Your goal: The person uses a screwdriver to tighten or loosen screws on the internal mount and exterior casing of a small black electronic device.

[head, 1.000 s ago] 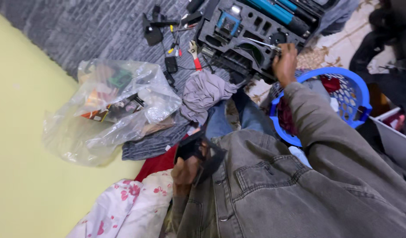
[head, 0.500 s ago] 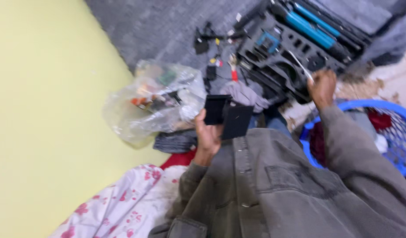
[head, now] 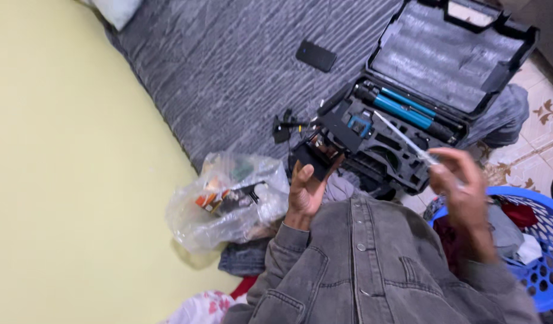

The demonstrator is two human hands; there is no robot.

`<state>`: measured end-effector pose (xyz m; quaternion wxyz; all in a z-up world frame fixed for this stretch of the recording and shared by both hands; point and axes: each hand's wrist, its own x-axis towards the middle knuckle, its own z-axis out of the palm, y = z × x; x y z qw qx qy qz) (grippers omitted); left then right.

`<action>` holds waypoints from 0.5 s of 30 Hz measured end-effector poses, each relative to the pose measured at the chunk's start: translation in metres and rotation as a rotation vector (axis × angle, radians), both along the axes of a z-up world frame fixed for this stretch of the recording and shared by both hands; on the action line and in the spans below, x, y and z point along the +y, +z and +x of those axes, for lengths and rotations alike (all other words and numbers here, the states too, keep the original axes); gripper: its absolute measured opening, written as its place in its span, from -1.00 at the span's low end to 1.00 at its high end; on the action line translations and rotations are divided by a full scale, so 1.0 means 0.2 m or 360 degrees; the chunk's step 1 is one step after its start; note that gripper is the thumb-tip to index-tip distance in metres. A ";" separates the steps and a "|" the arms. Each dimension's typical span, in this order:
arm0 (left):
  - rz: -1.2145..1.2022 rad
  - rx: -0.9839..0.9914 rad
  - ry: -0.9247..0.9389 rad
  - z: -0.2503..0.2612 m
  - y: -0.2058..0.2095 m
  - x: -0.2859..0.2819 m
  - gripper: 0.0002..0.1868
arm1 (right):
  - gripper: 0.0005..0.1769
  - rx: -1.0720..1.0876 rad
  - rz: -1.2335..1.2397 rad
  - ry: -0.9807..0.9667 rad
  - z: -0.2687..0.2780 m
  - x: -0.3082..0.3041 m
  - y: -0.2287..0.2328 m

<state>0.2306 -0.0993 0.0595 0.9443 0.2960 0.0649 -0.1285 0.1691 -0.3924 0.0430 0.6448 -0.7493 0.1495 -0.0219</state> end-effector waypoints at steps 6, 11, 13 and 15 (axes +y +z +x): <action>0.0336 -0.0278 0.0169 0.04 0.14 0.06 -0.17 | -0.67 -0.0007 -0.0030 0.0453 0.03 -0.05 0.47; 0.0742 -0.0292 0.0348 -0.02 0.20 0.10 -0.11 | -0.66 -0.0086 -0.0393 0.0759 0.11 0.23 0.58; 0.0885 -0.0324 0.0390 -0.06 0.21 0.12 -0.09 | -0.65 0.0165 -0.0338 0.0792 0.13 0.33 0.60; 0.1146 -0.0469 0.0469 -0.09 0.21 0.13 -0.05 | -0.65 0.0092 -0.0288 0.0846 0.13 0.38 0.62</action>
